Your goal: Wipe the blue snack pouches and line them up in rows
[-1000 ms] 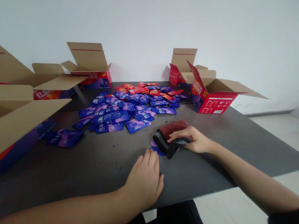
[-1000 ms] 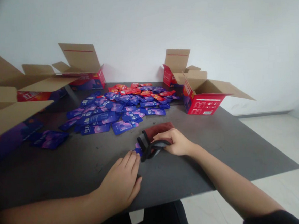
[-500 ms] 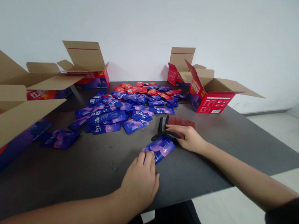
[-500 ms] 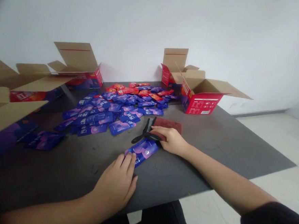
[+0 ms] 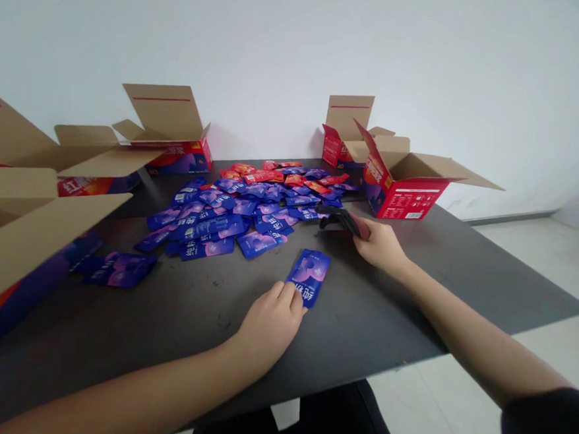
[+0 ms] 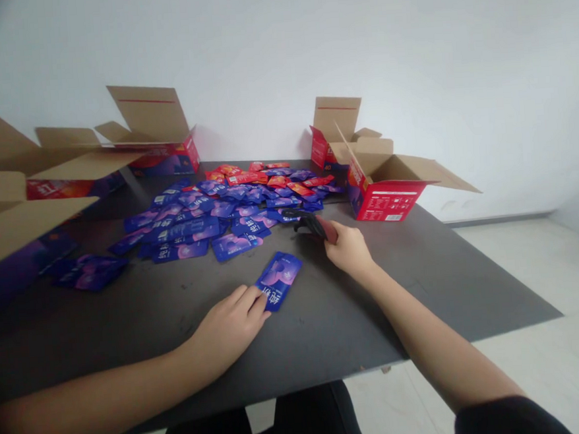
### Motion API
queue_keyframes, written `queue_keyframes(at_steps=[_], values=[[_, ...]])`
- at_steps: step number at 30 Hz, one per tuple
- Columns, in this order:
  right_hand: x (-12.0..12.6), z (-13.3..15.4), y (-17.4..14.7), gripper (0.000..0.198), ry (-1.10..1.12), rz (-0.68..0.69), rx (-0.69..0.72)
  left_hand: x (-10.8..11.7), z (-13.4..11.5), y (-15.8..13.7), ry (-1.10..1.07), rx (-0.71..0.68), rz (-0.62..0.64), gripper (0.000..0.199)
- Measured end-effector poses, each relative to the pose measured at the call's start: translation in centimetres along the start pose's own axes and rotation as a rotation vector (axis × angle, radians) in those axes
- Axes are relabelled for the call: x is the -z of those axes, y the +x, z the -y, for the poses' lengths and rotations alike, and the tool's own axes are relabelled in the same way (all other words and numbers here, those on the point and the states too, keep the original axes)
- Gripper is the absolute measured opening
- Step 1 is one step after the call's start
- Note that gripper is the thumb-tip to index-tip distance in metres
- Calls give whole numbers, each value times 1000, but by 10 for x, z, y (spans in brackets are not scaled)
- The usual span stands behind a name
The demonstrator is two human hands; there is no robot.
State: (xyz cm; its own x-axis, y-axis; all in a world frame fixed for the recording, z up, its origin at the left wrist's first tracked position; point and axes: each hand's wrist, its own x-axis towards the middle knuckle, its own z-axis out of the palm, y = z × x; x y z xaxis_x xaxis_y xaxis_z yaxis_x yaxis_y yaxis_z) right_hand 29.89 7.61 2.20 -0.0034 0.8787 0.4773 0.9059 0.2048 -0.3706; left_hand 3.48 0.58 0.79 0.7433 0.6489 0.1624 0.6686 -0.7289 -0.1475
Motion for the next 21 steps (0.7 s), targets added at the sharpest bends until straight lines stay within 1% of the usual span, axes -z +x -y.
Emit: queue_keyframes(at_steps=[1, 2, 3, 4, 5, 6, 7, 8, 12, 13, 14, 17, 18, 19, 21], values=[[2, 10, -7, 39, 76, -52, 25, 0, -2, -1, 2, -12, -2, 24], [3, 23, -17, 43, 159, -69, 88, 0, -4, -2, -6, -14, -6, 25], [2, 36, -27, 48, 238, -46, 185, 0, -6, -3, -26, -6, -12, 27], [0, 48, -38, 55, 298, 55, 323, 0, -8, -6, -50, 10, -17, 29], [-4, 58, -48, 60, 325, 200, 482, 0, -9, -8, -76, 28, -21, 31], [-9, 65, -55, 64, 323, 291, 581, 0, -11, -11, -99, 37, -22, 32], [-14, 68, -59, 68, 305, 349, 628, 0, -12, -13, -115, 37, -18, 33], [-19, 67, -60, 69, 275, 368, 629, 0, -13, -15, -126, 32, -12, 35], [-34, 50, -45, 69, 165, 285, 444, -1, -18, -18, -135, 30, 40, 52], [-34, 47, -43, 69, 160, 278, 441, -2, -20, -18, -133, 39, 62, 53], [-34, 46, -42, 69, 170, 287, 479, -2, -21, -18, -133, 50, 81, 52], [-32, 50, -44, 70, 239, 368, 666, 1, -22, -17, -141, 75, 101, 47], [-32, 51, -45, 70, 261, 383, 684, 2, -22, -17, -145, 77, 110, 48], [-33, 51, -44, 70, 270, 372, 657, 4, -22, -17, -149, 74, 126, 50], [-34, 50, -42, 68, 258, 288, 529, 9, -21, -17, -156, 65, 166, 58]])
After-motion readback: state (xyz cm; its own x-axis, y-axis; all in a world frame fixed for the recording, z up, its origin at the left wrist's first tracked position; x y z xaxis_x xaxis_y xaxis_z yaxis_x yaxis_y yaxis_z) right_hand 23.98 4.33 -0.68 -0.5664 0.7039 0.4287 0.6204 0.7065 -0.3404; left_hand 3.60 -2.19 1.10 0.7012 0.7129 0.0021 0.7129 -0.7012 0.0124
